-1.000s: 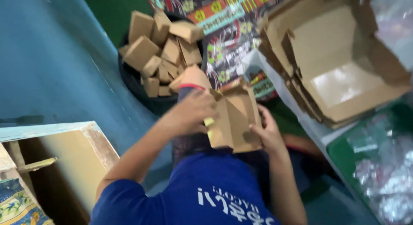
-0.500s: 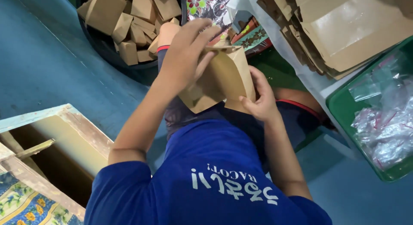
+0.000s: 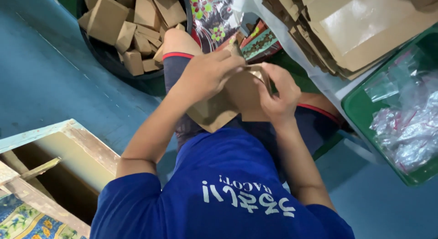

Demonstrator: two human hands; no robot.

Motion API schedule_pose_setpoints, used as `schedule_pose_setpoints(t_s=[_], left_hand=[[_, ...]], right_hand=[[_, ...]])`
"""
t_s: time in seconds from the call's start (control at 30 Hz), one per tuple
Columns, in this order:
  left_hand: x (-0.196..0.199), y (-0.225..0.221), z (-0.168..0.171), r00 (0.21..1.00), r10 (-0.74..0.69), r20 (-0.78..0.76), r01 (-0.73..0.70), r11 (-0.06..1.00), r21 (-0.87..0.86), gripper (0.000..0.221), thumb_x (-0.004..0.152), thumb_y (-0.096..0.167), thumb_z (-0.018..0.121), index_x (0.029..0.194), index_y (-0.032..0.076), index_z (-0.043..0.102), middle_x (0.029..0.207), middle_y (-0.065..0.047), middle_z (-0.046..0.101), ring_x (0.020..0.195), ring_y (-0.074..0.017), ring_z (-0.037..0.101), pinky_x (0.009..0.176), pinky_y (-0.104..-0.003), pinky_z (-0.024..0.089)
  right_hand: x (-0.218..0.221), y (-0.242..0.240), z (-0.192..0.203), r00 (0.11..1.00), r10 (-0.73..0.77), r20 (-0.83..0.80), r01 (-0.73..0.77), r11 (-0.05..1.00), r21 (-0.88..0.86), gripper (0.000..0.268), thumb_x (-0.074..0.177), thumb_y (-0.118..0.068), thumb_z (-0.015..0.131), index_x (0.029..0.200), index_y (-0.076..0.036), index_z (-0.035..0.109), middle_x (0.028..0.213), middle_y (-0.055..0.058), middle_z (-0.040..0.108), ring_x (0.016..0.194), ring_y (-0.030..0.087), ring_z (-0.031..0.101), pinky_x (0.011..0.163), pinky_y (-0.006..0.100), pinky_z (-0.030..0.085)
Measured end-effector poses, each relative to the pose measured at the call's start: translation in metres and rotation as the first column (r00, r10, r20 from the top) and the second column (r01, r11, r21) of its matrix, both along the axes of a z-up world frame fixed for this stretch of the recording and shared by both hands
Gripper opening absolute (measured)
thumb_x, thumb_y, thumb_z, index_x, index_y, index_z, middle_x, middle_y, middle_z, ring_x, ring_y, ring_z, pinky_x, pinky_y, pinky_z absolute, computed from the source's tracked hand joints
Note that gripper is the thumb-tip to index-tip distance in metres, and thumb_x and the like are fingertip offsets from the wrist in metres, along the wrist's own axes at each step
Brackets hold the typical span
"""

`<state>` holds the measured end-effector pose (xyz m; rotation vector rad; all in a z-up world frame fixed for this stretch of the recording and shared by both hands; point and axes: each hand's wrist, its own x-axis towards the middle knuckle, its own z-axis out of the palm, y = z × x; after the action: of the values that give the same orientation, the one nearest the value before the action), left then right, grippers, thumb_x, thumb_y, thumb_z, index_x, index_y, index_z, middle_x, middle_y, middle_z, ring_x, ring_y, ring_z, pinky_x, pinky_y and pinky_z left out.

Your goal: Assembling small cardboard boxes from flat templates by folding and tucking tabs

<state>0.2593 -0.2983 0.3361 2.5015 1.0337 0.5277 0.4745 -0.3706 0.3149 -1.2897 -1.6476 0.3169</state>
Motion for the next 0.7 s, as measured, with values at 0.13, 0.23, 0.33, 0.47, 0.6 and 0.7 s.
schedule_pose_setpoints(t_s=[0.13, 0.23, 0.33, 0.47, 0.6, 0.7], left_hand=[[-0.004, -0.002, 0.009, 0.998, 0.053, 0.047, -0.048, 0.994, -0.102, 0.017, 0.11, 0.036, 0.05, 0.115, 0.027, 0.063, 0.088, -0.004, 0.063, 0.084, -0.0313, 0.071, 0.072, -0.041, 0.058], [-0.006, -0.003, 0.009, 0.992, 0.091, 0.087, -0.074, 0.98, -0.185, 0.019, 0.11, 0.038, 0.05, 0.11, 0.024, 0.064, 0.085, -0.006, 0.065, 0.085, -0.0325, 0.071, 0.073, -0.042, 0.058], [-0.005, -0.004, 0.004, 0.993, 0.103, 0.064, -0.088, 0.976, -0.198, 0.022, 0.109, 0.038, 0.048, 0.108, 0.023, 0.063, 0.086, -0.006, 0.066, 0.087, -0.0317, 0.072, 0.074, -0.042, 0.058], [-0.005, -0.006, 0.005, 0.992, 0.123, 0.018, -0.117, 0.973, -0.199, 0.028, 0.11, 0.041, 0.045, 0.106, 0.02, 0.063, 0.088, -0.007, 0.067, 0.089, -0.0303, 0.073, 0.076, -0.041, 0.059], [-0.02, -0.002, -0.014, 0.974, 0.225, -0.025, -0.226, 0.963, -0.147, 0.027, 0.11, 0.045, 0.042, 0.112, 0.025, 0.059, 0.095, -0.006, 0.066, 0.094, -0.0292, 0.072, 0.078, -0.043, 0.059], [-0.032, 0.004, -0.025, 0.951, 0.31, -0.009, -0.306, 0.935, -0.18, 0.03, 0.111, 0.048, 0.041, 0.116, 0.027, 0.061, 0.095, 0.0, 0.068, 0.094, -0.0228, 0.074, 0.083, -0.037, 0.059]], right_hand=[[-0.005, -0.001, 0.006, 1.0, -0.012, -0.016, 0.015, 0.989, 0.146, 0.02, 0.09, -0.003, 0.08, 0.11, 0.001, 0.08, 0.103, 0.016, 0.078, 0.086, 0.033, 0.076, 0.079, 0.041, 0.063], [-0.007, -0.003, 0.012, 0.999, 0.003, -0.041, 0.003, 0.99, 0.144, 0.019, 0.092, 0.008, 0.071, 0.106, 0.001, 0.081, 0.098, 0.016, 0.079, 0.082, 0.033, 0.076, 0.075, 0.04, 0.062], [-0.005, -0.006, 0.015, 0.994, 0.017, -0.107, -0.01, 0.998, 0.069, 0.02, 0.091, 0.01, 0.071, 0.106, 0.001, 0.08, 0.094, 0.014, 0.078, 0.079, 0.032, 0.075, 0.073, 0.039, 0.061], [0.007, -0.012, -0.007, 0.985, 0.011, -0.171, -0.021, 0.998, -0.057, 0.036, 0.089, -0.009, 0.087, 0.12, 0.003, 0.073, 0.102, 0.015, 0.077, 0.086, 0.032, 0.076, 0.074, 0.039, 0.061], [0.01, -0.019, 0.005, 0.995, 0.066, -0.069, -0.082, 0.962, -0.26, 0.053, 0.084, -0.004, 0.086, 0.134, -0.003, 0.066, 0.104, 0.018, 0.075, 0.092, 0.037, 0.074, 0.08, 0.048, 0.059], [0.016, -0.027, 0.004, 1.0, 0.002, -0.007, -0.004, 0.92, -0.392, 0.045, 0.083, -0.004, 0.087, 0.125, -0.005, 0.072, 0.104, 0.018, 0.076, 0.094, 0.04, 0.073, 0.078, 0.047, 0.059]])
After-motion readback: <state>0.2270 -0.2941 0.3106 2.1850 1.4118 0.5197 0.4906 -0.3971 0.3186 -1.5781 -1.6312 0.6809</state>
